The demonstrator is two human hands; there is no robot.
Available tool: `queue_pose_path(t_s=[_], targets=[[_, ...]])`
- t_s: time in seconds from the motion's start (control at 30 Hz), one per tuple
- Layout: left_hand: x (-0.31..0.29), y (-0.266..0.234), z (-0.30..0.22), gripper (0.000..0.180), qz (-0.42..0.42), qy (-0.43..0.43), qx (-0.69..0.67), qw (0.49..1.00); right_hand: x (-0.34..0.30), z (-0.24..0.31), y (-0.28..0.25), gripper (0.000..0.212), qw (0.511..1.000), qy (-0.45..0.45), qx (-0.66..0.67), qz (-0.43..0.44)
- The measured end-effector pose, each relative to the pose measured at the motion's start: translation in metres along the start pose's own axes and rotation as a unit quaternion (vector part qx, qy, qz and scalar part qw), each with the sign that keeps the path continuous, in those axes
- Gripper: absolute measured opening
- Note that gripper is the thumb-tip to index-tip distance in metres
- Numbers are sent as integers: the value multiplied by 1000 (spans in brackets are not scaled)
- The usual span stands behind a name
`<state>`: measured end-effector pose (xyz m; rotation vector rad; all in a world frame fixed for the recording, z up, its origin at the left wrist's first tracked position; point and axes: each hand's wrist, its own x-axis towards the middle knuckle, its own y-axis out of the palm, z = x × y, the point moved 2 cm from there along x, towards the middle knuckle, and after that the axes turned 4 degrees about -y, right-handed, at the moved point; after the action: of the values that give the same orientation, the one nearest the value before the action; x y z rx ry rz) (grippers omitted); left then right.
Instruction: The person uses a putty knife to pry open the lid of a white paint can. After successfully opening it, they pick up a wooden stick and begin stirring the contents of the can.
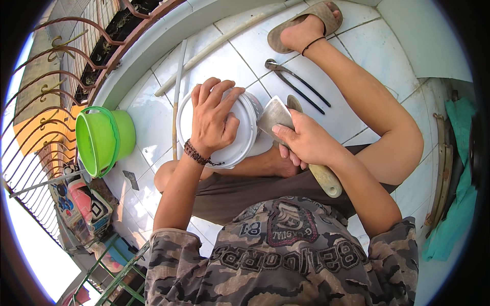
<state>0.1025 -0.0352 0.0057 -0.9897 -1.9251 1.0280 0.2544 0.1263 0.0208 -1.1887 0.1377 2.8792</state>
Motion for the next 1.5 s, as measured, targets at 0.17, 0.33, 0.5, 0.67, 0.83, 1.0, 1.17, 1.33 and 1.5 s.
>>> queue_pose_path(t_s=[0.17,0.33,0.5,0.67,0.83,1.0,1.17,1.33,1.5], targets=[[-1,-3,5,57,16,-13,2,1000,-13,32,24,47,998,1,-53,-37],[-8,-4,8,63,64,-25,-27,997,-2,9,12,30,1000,-24,-11,9],[-17,3,8,66,74,-23,-48,996,1,-4,7,24,998,4,57,14],[-20,13,3,62,45,66,-116,990,-4,2,4,37,997,54,31,38],[-14,13,5,57,118,97,-154,976,-6,10,-4,51,993,121,-12,12],[-19,26,5,48,43,91,-173,980,-9,30,21,37,989,-62,-73,-114],[-15,11,6,40,26,79,-183,979,3,-7,6,32,991,88,-61,-76],[-12,5,9,40,41,73,-205,975,10,-25,-5,32,989,141,-28,-37],[-18,15,9,44,43,61,-211,975,13,-22,-8,28,984,163,71,-15]])
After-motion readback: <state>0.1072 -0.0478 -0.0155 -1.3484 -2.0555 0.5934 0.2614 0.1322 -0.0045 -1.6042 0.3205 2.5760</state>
